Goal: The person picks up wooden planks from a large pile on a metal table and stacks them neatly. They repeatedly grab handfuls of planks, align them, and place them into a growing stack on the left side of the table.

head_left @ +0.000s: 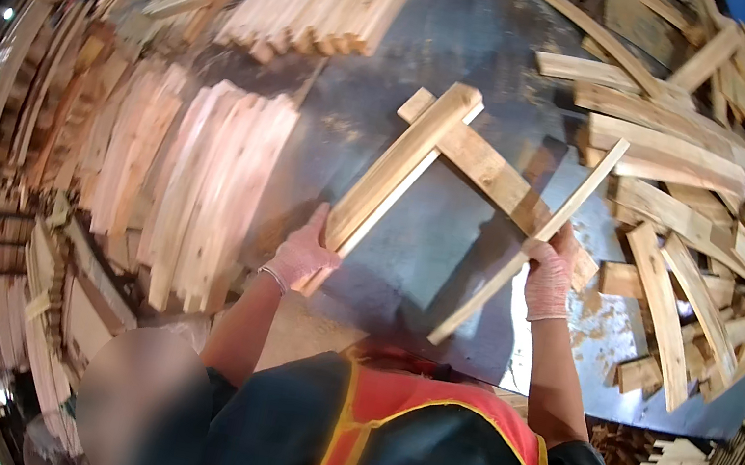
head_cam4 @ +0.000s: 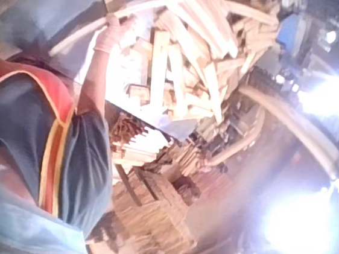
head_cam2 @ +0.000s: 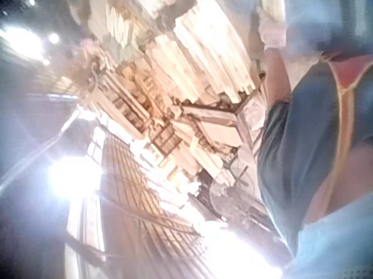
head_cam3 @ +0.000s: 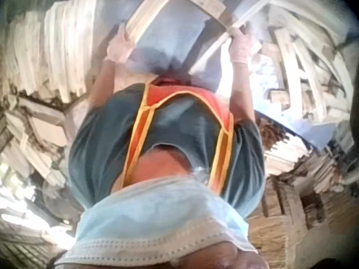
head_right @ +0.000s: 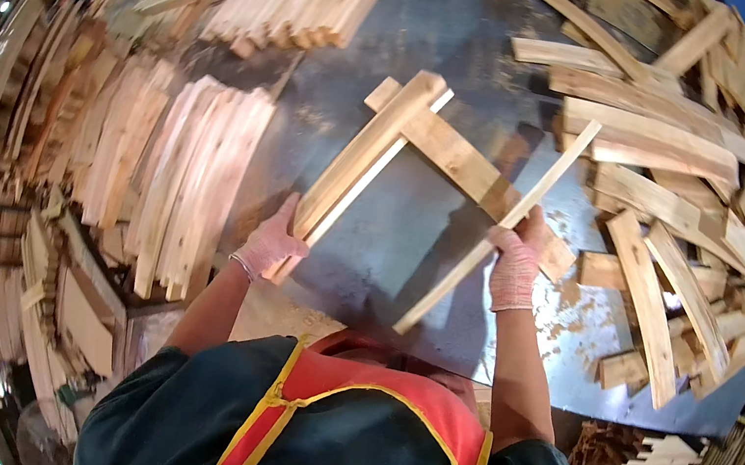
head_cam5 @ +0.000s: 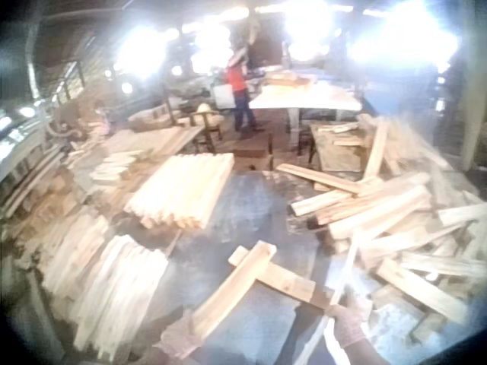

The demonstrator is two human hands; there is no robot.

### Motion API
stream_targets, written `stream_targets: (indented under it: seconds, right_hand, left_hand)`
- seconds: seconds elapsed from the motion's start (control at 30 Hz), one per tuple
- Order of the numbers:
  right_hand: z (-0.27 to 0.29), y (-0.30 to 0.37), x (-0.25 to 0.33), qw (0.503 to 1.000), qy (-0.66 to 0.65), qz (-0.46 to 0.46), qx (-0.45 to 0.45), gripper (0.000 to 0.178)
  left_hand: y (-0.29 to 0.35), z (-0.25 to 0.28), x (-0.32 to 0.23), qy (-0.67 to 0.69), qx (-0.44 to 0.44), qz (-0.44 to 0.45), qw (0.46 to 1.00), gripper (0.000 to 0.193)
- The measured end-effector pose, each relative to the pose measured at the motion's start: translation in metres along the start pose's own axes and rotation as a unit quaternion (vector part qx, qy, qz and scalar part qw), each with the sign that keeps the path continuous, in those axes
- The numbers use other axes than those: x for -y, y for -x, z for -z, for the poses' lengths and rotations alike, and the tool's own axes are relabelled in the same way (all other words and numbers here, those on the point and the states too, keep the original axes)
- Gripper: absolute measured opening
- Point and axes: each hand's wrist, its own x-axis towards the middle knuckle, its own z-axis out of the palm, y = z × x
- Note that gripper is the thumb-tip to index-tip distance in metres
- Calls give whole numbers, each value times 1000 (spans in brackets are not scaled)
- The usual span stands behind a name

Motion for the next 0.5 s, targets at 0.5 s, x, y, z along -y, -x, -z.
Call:
stream_targets:
  seconds: [0.5]
  right_hand:
    - [-173, -72, -37, 462, 874, 150, 34, 97]
  left_hand:
    - [28, -13, 151, 670, 379, -4, 638, 76]
